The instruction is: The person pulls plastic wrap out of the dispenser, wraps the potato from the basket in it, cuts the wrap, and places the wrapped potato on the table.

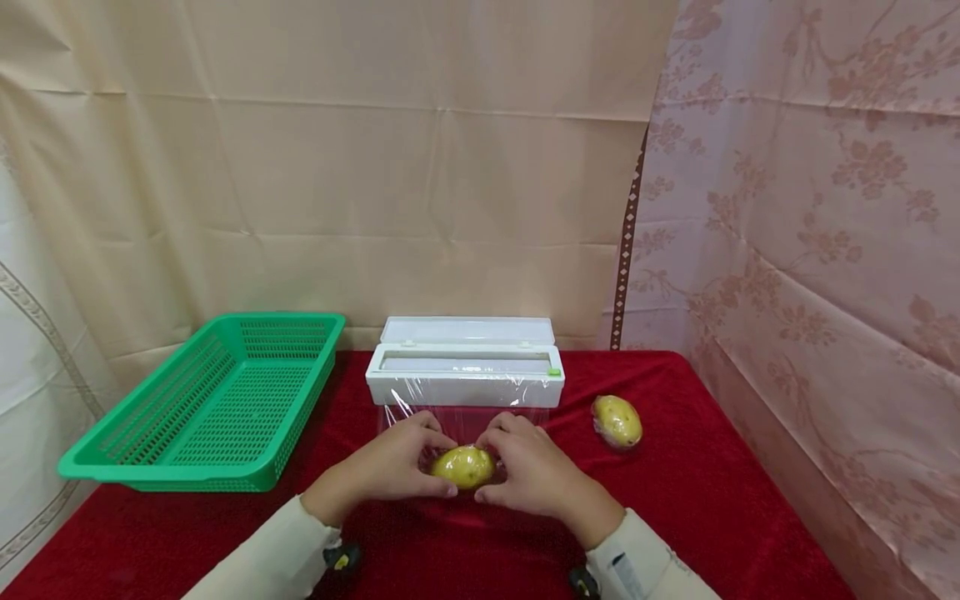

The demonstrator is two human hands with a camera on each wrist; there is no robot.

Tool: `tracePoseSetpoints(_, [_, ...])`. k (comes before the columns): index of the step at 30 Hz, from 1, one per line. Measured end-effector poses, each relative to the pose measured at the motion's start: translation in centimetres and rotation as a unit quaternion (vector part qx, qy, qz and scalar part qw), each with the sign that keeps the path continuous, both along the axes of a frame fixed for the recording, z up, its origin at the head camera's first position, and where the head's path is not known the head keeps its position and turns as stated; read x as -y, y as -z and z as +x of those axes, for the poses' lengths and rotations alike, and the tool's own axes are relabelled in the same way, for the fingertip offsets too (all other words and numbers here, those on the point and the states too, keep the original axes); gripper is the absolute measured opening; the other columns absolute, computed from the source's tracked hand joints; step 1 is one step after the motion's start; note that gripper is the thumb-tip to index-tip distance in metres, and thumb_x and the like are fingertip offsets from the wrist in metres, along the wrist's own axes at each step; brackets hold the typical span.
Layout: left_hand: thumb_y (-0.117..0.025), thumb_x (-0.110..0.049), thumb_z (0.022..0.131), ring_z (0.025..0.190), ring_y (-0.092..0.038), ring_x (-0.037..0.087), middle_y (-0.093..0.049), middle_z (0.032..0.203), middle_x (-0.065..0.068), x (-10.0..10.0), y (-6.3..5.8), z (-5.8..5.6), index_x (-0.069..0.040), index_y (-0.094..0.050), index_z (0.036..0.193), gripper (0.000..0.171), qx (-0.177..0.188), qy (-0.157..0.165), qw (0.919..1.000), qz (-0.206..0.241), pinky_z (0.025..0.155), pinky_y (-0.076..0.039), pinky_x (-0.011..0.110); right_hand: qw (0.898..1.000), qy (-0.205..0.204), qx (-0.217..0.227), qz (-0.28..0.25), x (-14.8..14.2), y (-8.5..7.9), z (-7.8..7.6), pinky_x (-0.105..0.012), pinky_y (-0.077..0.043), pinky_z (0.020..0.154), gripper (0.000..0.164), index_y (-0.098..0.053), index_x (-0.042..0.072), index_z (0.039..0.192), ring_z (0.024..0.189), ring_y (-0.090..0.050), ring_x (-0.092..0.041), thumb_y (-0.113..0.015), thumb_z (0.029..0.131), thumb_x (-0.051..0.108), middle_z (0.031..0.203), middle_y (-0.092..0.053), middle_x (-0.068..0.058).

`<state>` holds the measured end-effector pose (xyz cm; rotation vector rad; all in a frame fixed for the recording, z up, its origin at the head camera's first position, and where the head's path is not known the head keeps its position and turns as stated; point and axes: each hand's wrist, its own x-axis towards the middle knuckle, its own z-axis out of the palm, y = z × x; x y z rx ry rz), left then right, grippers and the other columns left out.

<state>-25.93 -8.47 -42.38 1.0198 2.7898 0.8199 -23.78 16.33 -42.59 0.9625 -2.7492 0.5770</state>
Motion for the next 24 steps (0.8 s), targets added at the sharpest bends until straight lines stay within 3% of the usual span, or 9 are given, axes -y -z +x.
tracePoseSetpoints(4, [-0.09,-0.04,0.077,0.089,-0.055,0.009,-0.059,0.097,-0.009,-0.2,0.0,-0.3,-0.015,-0.079,0.116,0.047,0.002,0.001,0.9999,-0.014,0.077,-0.047,0.022,1.0,0.014,0.007,0.012,0.1,0.0,-0.2,-0.034,-0.041,0.081,0.048,-0.071,0.022,0.111,0.09,-0.052,-0.005,-0.094,0.072,0.038,0.101,-0.059,0.01])
tracePoseSetpoints(10, [-0.086,-0.031,0.082,0.081,-0.059,0.005,-0.07,0.088,-0.015,-0.4,0.0,-1.4,-0.015,-0.079,0.114,0.036,0.009,0.013,0.9999,-0.001,0.072,-0.05,0.022,0.999,0.033,0.014,0.02,0.3,0.1,-0.7,-0.041,-0.044,0.087,0.044,-0.072,0.021,0.11,0.096,-0.057,-0.009,-0.092,0.075,0.037,0.098,-0.065,0.011])
tracePoseSetpoints(13, [-0.085,-0.03,0.082,0.08,-0.063,0.006,-0.073,0.091,-0.011,-0.4,-0.1,-1.6,-0.013,-0.073,0.114,0.038,0.028,-0.004,0.9994,0.018,0.074,-0.052,0.024,0.999,0.038,0.029,0.005,0.3,0.2,-1.1,-0.038,-0.047,0.086,0.042,-0.07,0.02,0.11,0.092,-0.059,-0.008,-0.091,0.076,0.034,0.096,-0.066,0.012])
tracePoseSetpoints(18, [-0.084,-0.03,0.083,0.081,-0.063,0.006,-0.072,0.092,-0.008,-0.2,-0.1,-1.9,-0.016,-0.066,0.105,0.032,0.043,-0.03,0.9978,0.04,0.076,-0.053,0.028,0.996,0.038,0.069,-0.029,0.2,0.1,-1.8,-0.027,-0.05,0.072,0.04,-0.065,0.019,0.107,0.081,-0.061,-0.007,-0.09,0.079,0.031,0.09,-0.067,0.013])
tracePoseSetpoints(24, [-0.082,-0.032,0.087,0.081,-0.063,0.01,-0.07,0.088,-0.009,-0.2,0.0,-2.4,-0.018,-0.067,0.099,0.024,0.071,-0.063,0.9944,0.046,0.077,-0.054,0.032,0.995,0.026,0.085,-0.041,0.1,0.2,-2.6,-0.025,-0.051,0.07,0.028,-0.07,0.017,0.105,0.077,-0.062,-0.006,-0.085,0.085,0.03,0.087,-0.068,0.012])
